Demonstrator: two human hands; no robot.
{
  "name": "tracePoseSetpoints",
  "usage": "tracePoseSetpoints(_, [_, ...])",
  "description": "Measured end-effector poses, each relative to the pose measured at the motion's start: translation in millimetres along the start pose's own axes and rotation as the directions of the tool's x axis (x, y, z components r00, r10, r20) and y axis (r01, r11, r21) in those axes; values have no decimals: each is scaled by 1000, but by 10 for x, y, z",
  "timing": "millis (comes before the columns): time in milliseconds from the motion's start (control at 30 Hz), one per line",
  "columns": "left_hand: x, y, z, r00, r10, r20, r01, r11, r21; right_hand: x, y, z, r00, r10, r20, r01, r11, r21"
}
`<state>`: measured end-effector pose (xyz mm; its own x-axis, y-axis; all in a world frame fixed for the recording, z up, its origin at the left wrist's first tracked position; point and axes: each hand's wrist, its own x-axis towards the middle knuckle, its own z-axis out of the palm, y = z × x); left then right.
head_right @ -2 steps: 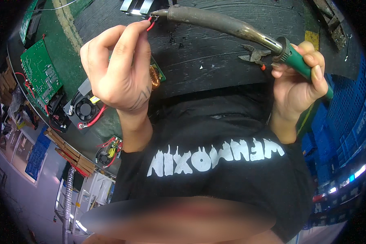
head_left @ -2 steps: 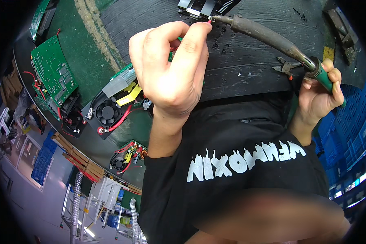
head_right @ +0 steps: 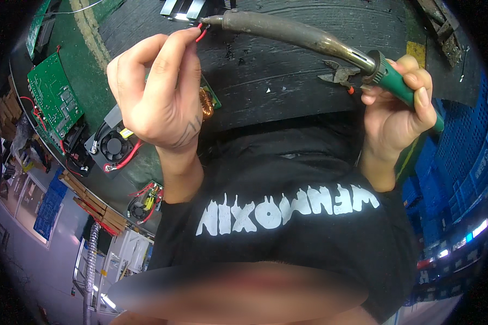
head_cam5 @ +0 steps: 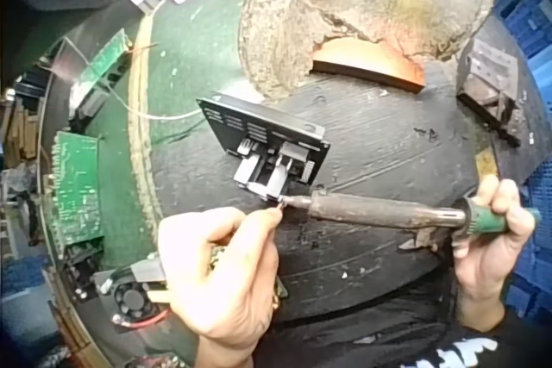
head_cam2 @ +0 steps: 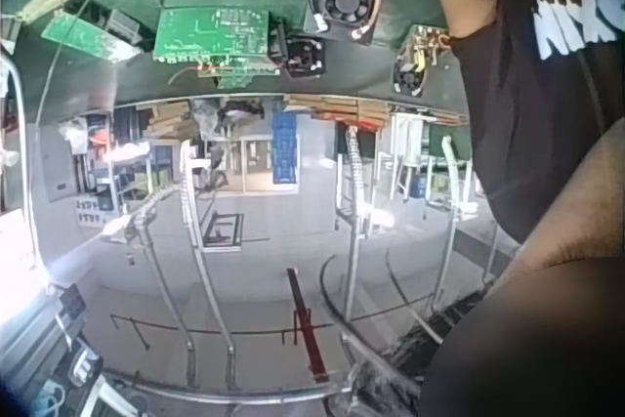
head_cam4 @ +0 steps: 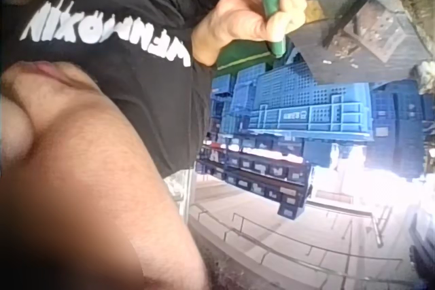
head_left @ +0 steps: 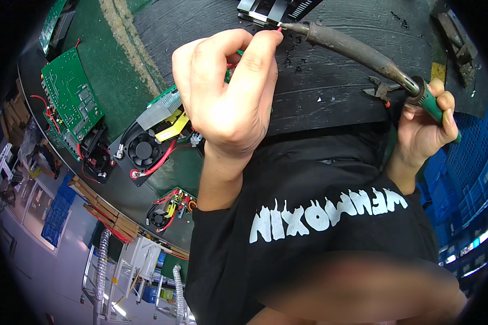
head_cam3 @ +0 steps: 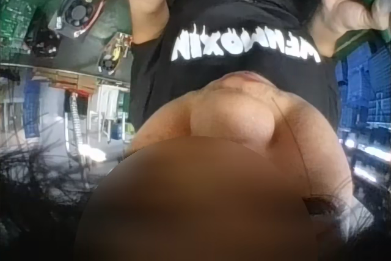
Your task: Soldering electrical wires and components onto a green printed circuit board using a soldering iron.
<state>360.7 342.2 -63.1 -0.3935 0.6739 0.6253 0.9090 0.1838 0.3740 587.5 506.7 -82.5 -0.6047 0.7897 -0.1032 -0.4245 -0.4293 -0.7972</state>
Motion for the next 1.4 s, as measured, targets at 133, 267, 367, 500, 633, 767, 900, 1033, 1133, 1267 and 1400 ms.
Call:
tracePoseSetpoints(133, [-11, 6, 17, 1000, -9, 0, 9, 1000, -8, -2, 10, -6, 999, -11, 47, 12, 1000, -23])
tracePoseSetpoints(267, [-1, 0, -2, 1000, 8, 20, -8, 1000, 23, 6, 20, 15, 999, -15, 41, 16, 999, -29])
tracePoseSetpoints(367, [-8, -5, 5, 1000, 12, 15, -12, 1000, 22, -3, 26, 33, 1000, 6, -9, -7, 998, -63])
tracePoseSetpoints(500, [-9, 2, 2, 1000, 5, 12, -5, 1000, 25, 2, 23, 43, 1000, 11, -16, -12, 998, -67])
tracePoseSetpoints(633, [-16, 3, 10, 1000, 2, 12, -2, 1000, 22, -3, 23, 45, 999, 15, -40, -18, 997, -73])
tracePoseSetpoints(767, [-24, 9, 11, 1000, -10, 9, 9, 1000, 22, -11, 26, 72, 999, 24, -47, -27, 998, -62])
tracePoseSetpoints(900, [-18, -3, -3, 1000, -4, 16, 4, 1000, 24, 5, 42, 90, 999, 30, -39, -32, 998, -54])
tracePoseSetpoints(1033, [-20, -14, 2, 1000, -6, 12, 6, 1000, 16, 12, 38, 97, 998, 40, -54, -43, 998, -51])
tracePoseSetpoints(1133, [-18, -18, 7, 1000, -6, 5, 6, 1000, 16, 12, 43, 99, 997, 45, -60, -47, 999, -23])
tracePoseSetpoints(1267, [-1, -6, 8, 1000, -10, 9, 10, 1000, 20, -8, 29, 80, 997, 38, -64, -41, 998, -47])
tracePoseSetpoints(1400, [-13, -35, 19, 1000, -12, 6, 12, 1000, 23, 4, 47, 40, 996, 39, -78, -43, 998, -51])
